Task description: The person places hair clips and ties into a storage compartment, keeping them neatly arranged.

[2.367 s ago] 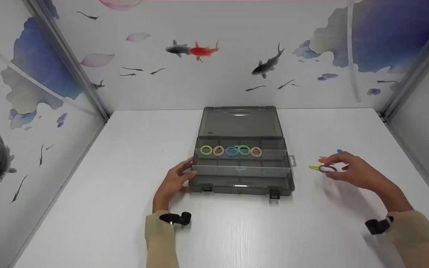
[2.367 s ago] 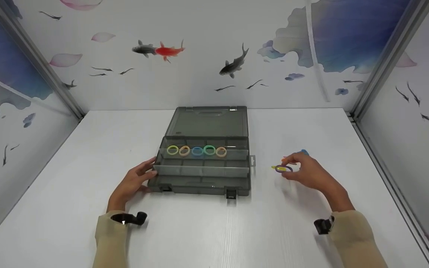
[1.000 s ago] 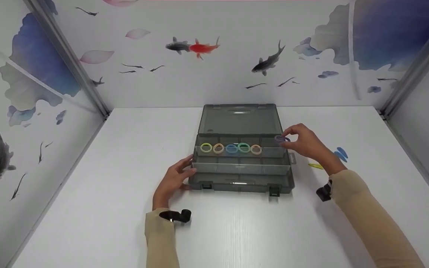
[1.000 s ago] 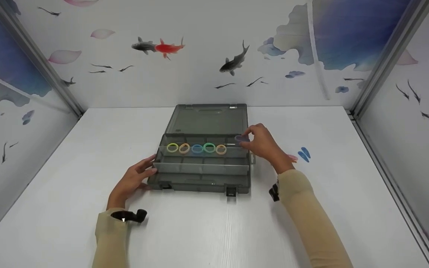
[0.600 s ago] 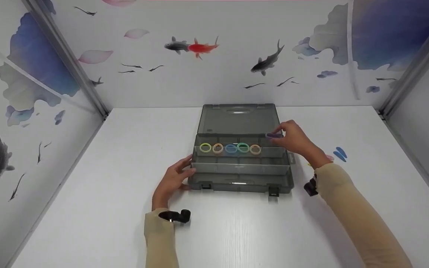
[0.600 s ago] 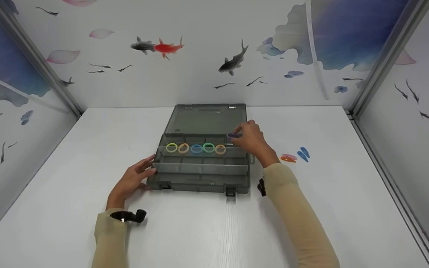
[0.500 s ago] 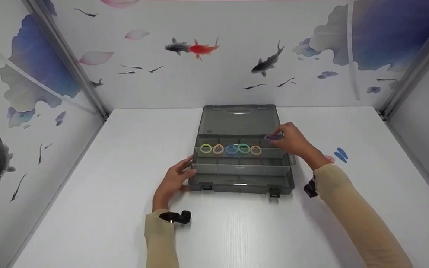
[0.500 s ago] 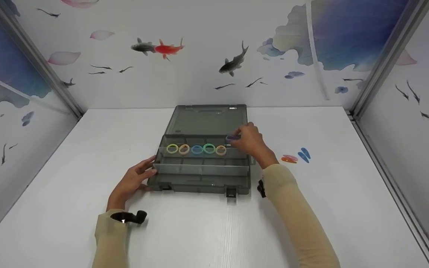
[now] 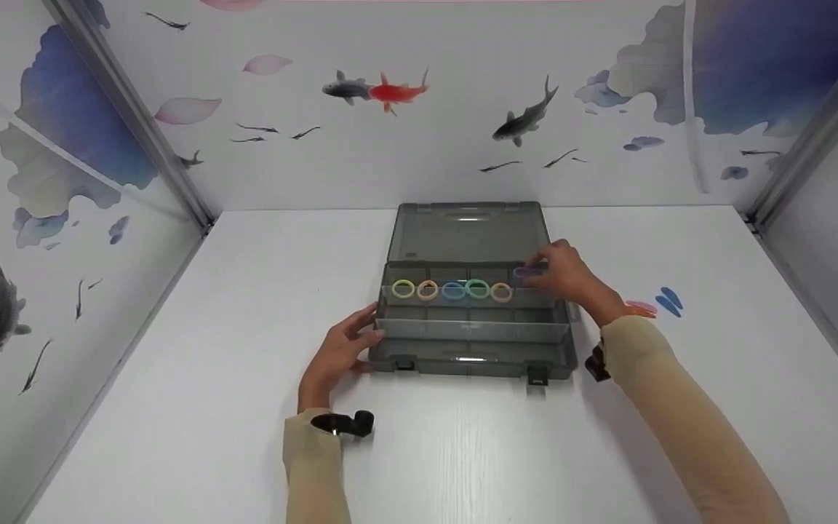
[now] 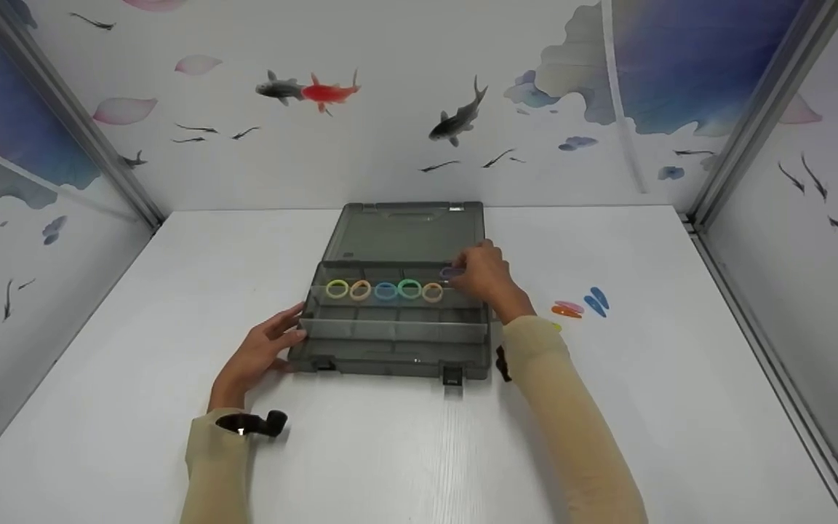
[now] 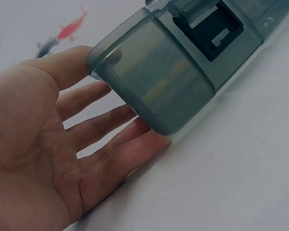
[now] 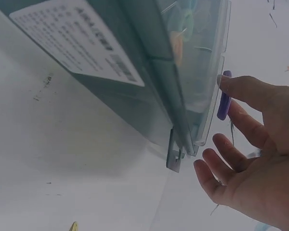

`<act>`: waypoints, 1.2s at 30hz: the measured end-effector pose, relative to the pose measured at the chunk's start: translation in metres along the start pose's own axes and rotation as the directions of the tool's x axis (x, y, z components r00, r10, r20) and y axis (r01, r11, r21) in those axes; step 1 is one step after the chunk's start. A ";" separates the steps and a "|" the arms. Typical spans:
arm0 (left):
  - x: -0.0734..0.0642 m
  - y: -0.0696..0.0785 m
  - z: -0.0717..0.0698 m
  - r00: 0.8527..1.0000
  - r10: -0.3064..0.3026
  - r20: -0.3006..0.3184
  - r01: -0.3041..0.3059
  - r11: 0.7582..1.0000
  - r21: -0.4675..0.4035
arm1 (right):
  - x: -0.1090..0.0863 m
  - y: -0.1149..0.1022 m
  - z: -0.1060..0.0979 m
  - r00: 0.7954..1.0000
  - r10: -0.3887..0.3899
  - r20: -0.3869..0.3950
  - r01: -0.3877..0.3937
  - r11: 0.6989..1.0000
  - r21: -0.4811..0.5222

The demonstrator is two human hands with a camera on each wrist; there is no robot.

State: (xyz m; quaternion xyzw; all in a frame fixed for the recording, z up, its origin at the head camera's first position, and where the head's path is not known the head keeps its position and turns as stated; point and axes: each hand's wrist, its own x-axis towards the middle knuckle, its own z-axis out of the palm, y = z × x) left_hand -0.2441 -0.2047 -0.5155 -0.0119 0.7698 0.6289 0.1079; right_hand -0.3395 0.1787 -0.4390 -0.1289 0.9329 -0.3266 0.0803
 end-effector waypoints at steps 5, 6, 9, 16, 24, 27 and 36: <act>0.001 0.001 0.000 1.000 0.006 -0.007 -0.006 1.000 0.004 | 0.001 0.002 0.000 1.000 0.004 0.001 -0.004 1.000 0.013; 0.001 0.001 0.000 1.000 0.006 -0.010 -0.006 1.000 0.005 | 0.001 0.003 0.000 1.000 0.004 0.002 -0.004 1.000 0.016; 0.001 0.001 0.000 1.000 0.002 -0.004 -0.002 1.000 0.005 | 0.001 0.004 0.000 1.000 -0.001 0.015 0.001 1.000 0.007; 0.001 0.001 0.001 1.000 0.007 -0.001 -0.007 1.000 0.014 | -0.008 0.006 0.000 0.999 -0.044 0.015 0.044 0.998 0.040; 0.001 0.002 0.004 1.000 0.003 -0.016 -0.003 0.999 0.035 | -0.045 -0.001 -0.007 0.994 -0.083 -0.069 0.095 0.978 0.186; 0.001 0.003 0.004 1.000 0.003 -0.010 -0.003 0.999 0.033 | -0.064 -0.005 -0.008 0.989 -0.077 -0.122 0.106 0.963 0.247; 0.000 -0.002 0.001 1.000 0.001 -0.016 -0.001 1.000 0.021 | -0.090 0.013 -0.021 0.950 -0.026 -0.310 0.119 0.951 0.285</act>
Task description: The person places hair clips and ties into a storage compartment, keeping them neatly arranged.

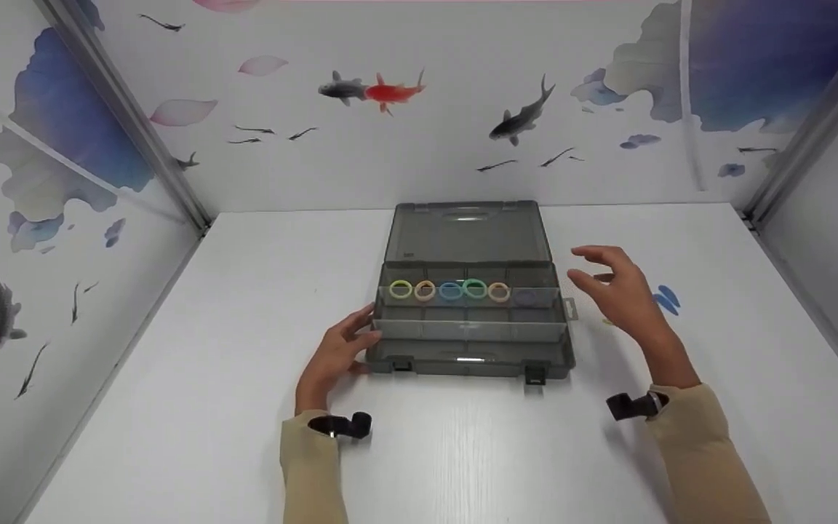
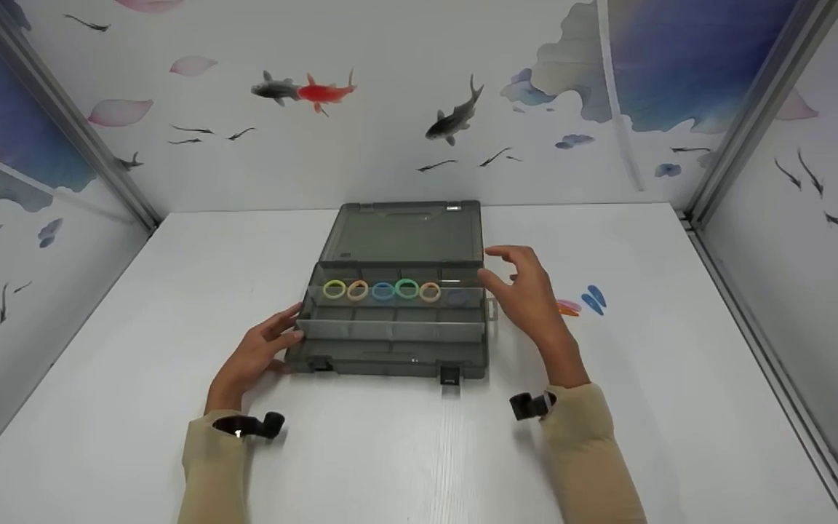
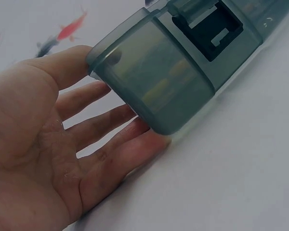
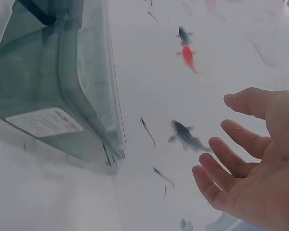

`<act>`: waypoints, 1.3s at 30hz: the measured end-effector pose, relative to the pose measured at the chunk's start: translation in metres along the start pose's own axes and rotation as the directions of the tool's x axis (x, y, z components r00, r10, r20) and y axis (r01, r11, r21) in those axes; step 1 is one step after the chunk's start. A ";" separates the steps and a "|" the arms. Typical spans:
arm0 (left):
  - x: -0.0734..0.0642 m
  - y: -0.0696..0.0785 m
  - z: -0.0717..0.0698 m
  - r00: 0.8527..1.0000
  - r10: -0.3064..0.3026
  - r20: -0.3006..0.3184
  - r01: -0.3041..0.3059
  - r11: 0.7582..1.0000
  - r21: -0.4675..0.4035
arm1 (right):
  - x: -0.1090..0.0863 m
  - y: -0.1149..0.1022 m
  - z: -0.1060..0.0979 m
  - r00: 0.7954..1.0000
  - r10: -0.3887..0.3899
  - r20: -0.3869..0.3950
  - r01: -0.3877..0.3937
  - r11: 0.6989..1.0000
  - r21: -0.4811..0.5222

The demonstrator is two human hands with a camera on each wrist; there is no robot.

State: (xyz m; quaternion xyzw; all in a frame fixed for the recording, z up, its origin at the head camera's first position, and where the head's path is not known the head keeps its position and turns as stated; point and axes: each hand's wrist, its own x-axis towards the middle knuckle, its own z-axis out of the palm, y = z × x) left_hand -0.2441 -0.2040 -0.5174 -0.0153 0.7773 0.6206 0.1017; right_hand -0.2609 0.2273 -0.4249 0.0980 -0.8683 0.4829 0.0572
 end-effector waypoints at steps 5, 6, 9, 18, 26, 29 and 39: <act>-0.002 0.000 -0.001 1.000 0.002 -0.010 -0.002 1.000 0.005 | 0.000 0.020 -0.018 0.998 0.031 -0.055 -0.032 0.999 -0.025; -0.002 0.001 -0.001 1.000 0.000 -0.008 0.000 1.000 0.008 | 0.000 0.024 -0.022 0.997 0.045 -0.061 -0.047 0.998 -0.032; -0.002 0.001 -0.002 1.000 0.004 -0.007 -0.004 1.000 0.008 | -0.001 0.034 -0.031 0.997 0.065 -0.052 -0.067 0.997 -0.033; -0.002 0.003 -0.001 1.000 0.010 0.001 -0.010 1.000 -0.008 | -0.004 0.059 -0.047 0.981 0.145 0.129 -0.145 0.989 -0.011; -0.002 0.003 0.001 1.000 0.010 0.003 -0.010 1.000 -0.027 | -0.005 0.090 -0.051 0.949 0.253 0.188 -0.220 0.959 -0.178; -0.001 0.002 0.001 1.000 0.011 0.006 -0.011 1.000 -0.028 | -0.007 0.100 -0.053 0.945 0.264 0.194 -0.221 0.951 -0.217; -0.001 0.001 0.000 1.000 0.011 0.009 -0.010 0.999 -0.032 | -0.010 0.113 -0.051 0.920 0.321 0.224 -0.269 0.934 -0.234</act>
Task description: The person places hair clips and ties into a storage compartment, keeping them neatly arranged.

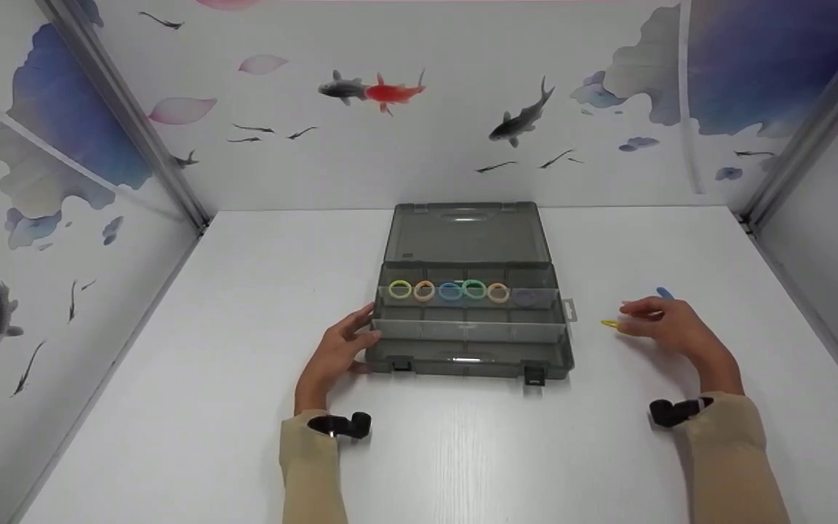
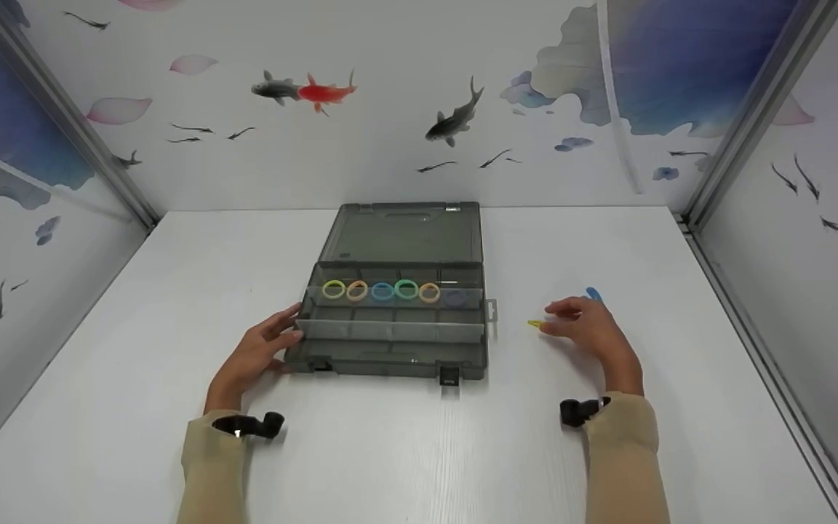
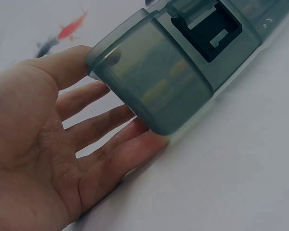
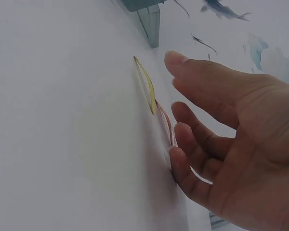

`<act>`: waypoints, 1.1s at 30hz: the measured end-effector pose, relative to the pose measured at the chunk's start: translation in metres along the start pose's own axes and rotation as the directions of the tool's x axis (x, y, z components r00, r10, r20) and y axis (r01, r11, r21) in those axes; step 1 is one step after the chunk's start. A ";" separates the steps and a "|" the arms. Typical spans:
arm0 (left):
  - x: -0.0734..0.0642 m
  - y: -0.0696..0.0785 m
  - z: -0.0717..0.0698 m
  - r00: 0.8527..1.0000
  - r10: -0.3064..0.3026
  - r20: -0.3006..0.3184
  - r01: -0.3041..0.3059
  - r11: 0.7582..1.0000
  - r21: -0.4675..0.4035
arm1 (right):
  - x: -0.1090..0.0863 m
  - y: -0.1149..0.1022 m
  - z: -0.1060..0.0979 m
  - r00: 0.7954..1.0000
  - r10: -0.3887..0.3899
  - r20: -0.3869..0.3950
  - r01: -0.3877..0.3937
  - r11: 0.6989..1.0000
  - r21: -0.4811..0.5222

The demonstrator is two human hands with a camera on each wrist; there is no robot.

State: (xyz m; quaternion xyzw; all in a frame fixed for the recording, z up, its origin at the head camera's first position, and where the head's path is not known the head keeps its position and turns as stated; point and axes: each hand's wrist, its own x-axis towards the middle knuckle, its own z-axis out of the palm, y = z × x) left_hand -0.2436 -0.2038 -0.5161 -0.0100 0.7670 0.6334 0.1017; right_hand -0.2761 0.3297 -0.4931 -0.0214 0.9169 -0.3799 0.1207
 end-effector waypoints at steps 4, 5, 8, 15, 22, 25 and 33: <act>-0.001 0.002 0.001 1.000 0.002 -0.004 -0.002 1.000 0.010 | 0.001 0.000 0.003 1.000 0.027 0.017 -0.027 1.000 0.015; -0.001 0.002 0.001 1.000 0.001 -0.005 -0.001 1.000 0.013 | 0.001 0.000 0.004 0.999 0.039 0.020 -0.039 0.999 0.016; -0.001 0.001 0.001 1.000 0.008 -0.004 -0.008 1.000 0.015 | 0.002 0.000 0.006 0.997 0.071 0.017 -0.071 0.997 0.014; 0.001 -0.002 0.001 1.000 0.004 -0.004 -0.004 1.000 0.004 | 0.003 0.001 0.008 0.997 0.083 -0.003 -0.083 0.997 -0.008; 0.001 -0.002 0.001 1.000 0.009 0.000 -0.009 1.000 -0.003 | 0.002 0.001 0.007 0.997 0.077 -0.016 -0.077 0.996 -0.036; 0.001 -0.003 0.001 1.000 0.010 0.000 -0.010 1.000 0.002 | 0.001 -0.001 0.006 0.996 0.083 -0.020 -0.083 0.996 -0.040; 0.000 0.000 0.001 1.000 -0.003 -0.004 0.003 1.000 0.012 | 0.002 -0.004 0.006 0.995 0.091 -0.052 -0.093 0.994 -0.051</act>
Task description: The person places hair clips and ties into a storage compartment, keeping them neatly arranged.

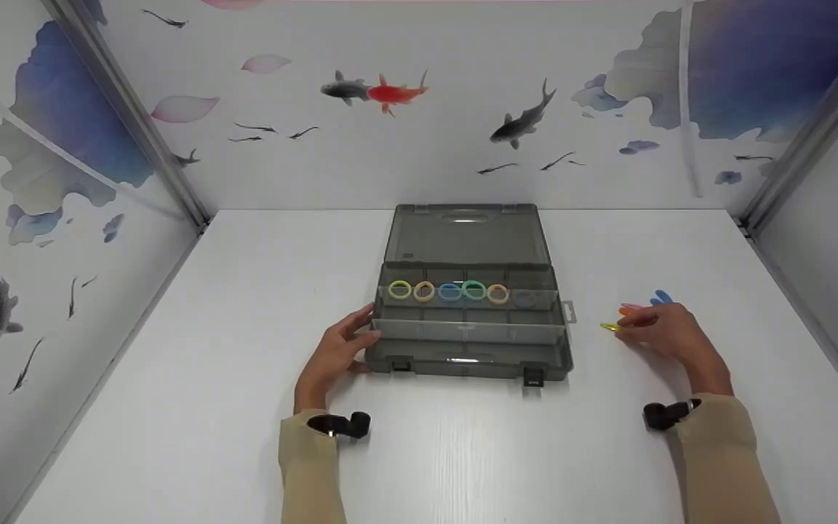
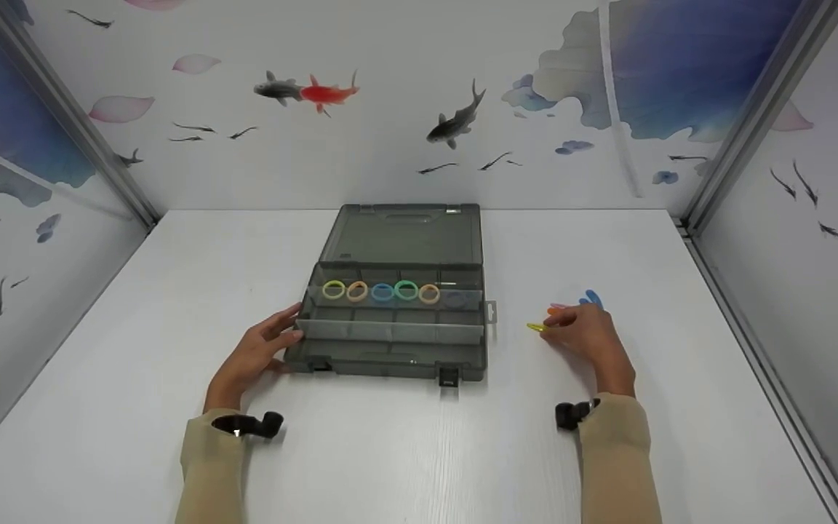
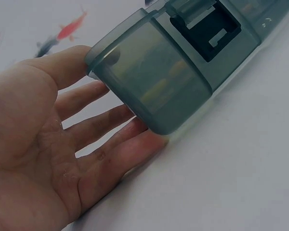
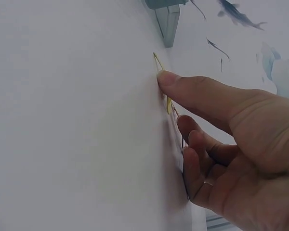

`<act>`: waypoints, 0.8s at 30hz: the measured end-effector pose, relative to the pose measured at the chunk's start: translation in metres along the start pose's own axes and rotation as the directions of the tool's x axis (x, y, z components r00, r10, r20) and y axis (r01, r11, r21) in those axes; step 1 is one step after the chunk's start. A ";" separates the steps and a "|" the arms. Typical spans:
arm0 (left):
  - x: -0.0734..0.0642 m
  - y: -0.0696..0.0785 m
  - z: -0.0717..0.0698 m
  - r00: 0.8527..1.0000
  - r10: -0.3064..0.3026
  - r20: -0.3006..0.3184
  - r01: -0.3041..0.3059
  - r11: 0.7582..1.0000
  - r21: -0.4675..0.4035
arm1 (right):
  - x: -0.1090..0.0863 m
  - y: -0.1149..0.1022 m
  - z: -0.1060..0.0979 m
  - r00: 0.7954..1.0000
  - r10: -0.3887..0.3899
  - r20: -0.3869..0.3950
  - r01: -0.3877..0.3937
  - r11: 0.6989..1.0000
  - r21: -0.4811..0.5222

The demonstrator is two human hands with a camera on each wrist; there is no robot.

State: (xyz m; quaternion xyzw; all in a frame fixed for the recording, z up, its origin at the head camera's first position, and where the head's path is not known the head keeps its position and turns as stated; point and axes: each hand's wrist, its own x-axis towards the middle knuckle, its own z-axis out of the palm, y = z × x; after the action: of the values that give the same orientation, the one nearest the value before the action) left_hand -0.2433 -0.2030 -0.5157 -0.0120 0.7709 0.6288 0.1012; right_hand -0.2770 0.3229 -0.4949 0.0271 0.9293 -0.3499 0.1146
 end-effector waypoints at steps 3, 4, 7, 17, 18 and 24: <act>0.000 0.001 0.000 1.000 -0.004 -0.001 0.004 1.000 -0.003 | 0.000 0.000 0.001 1.000 -0.001 -0.008 0.001 1.000 0.000; -0.001 0.001 0.000 1.000 -0.003 -0.001 0.003 1.000 -0.004 | 0.000 0.000 0.001 1.000 -0.004 -0.009 0.004 1.000 -0.002; -0.001 0.001 0.000 1.000 -0.001 -0.003 0.001 1.000 -0.004 | 0.000 0.000 0.002 1.000 -0.005 -0.010 0.005 1.000 -0.007; -0.001 0.001 0.001 1.000 -0.002 -0.006 0.002 1.000 -0.001 | 0.000 -0.001 0.001 1.000 -0.014 0.012 0.014 1.000 -0.021; -0.001 0.001 0.001 1.000 0.000 -0.004 0.000 1.000 -0.002 | -0.001 -0.002 0.001 1.000 -0.018 0.014 0.018 1.000 -0.021; 0.000 -0.001 0.000 1.000 0.006 -0.002 -0.006 1.000 -0.002 | -0.002 -0.005 0.001 1.000 -0.001 0.008 0.001 1.000 -0.020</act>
State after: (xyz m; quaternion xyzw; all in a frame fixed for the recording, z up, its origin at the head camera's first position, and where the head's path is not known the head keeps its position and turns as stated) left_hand -0.2434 -0.2033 -0.5163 -0.0106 0.7703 0.6300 0.0985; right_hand -0.2753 0.3186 -0.4918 0.0241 0.9324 -0.3406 0.1184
